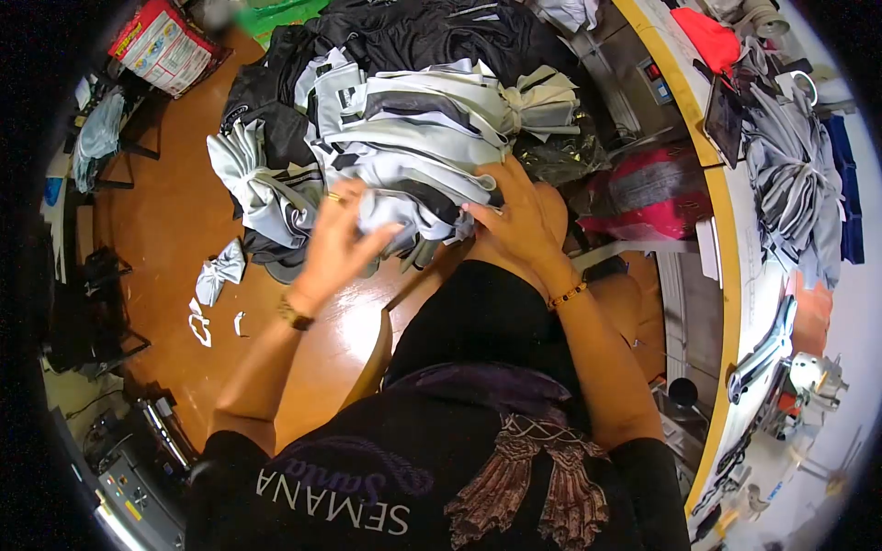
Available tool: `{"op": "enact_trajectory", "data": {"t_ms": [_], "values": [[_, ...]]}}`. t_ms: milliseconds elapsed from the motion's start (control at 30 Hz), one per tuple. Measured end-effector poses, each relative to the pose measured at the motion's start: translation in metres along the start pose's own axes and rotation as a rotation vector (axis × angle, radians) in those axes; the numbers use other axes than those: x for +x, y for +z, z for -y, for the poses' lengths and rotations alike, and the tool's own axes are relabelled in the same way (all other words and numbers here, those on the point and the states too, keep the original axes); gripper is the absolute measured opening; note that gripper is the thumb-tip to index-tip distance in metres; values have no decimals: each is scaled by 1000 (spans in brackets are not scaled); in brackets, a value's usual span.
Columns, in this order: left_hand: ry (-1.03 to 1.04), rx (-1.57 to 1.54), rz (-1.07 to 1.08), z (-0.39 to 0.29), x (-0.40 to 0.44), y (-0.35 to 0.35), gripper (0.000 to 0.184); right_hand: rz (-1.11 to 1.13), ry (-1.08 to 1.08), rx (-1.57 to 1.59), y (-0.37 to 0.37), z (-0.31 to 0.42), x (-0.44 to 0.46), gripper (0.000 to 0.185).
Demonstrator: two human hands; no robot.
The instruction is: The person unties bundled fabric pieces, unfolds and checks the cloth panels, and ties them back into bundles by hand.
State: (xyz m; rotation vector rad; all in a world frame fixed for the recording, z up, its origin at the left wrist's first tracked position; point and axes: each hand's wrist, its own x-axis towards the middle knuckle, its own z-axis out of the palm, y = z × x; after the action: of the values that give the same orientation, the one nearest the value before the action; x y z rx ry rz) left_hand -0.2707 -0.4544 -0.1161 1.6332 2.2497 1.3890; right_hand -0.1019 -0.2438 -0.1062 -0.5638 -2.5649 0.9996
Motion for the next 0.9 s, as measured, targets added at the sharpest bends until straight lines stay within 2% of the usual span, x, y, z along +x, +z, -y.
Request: {"op": "enact_trajectory", "data": {"t_ms": [67, 167, 267, 300, 400, 433, 533, 567, 667, 700, 800, 833, 900], "values": [[12, -78, 64, -18, -1, 23, 31, 21, -37, 89, -6, -16, -7, 42], [125, -54, 47, -28, -11, 50, 32, 121, -10, 42, -30, -21, -16, 44], [187, -3, 44, -41, -10, 68, 32, 92, -66, -34, -48, -22, -29, 51], [209, 19, 44, -44, -9, 73, 32, 50, -64, 58, -49, -20, -29, 52], [283, 53, 89, -47, -7, 87, 30, -22, -58, -32, -71, 0, -30, 47], [283, 77, 88, -49, -8, 93, 27, -115, -60, -39, -72, 6, -29, 40], [309, 132, 78, -56, -10, 109, 26, -182, -158, -140, -73, 29, -17, 38], [294, 124, 107, -61, -12, 112, 20, -162, -211, -189, -70, 37, -11, 38], [325, 123, 85, -60, -16, 116, 21, -48, -340, -176, -47, 59, 7, 40], [307, 149, 189, -57, -20, 113, 20, 43, -352, -273, -40, 61, 7, 41], [244, -139, 233, -58, -19, 88, 24, 66, -412, -400, -24, 22, -3, 42], [275, -261, 223, -48, -23, 81, 24, 53, -411, -350, -25, 21, -5, 41], [208, -225, 126, -27, -40, 64, 16, 47, -393, -286, -28, 18, -10, 38]]}}
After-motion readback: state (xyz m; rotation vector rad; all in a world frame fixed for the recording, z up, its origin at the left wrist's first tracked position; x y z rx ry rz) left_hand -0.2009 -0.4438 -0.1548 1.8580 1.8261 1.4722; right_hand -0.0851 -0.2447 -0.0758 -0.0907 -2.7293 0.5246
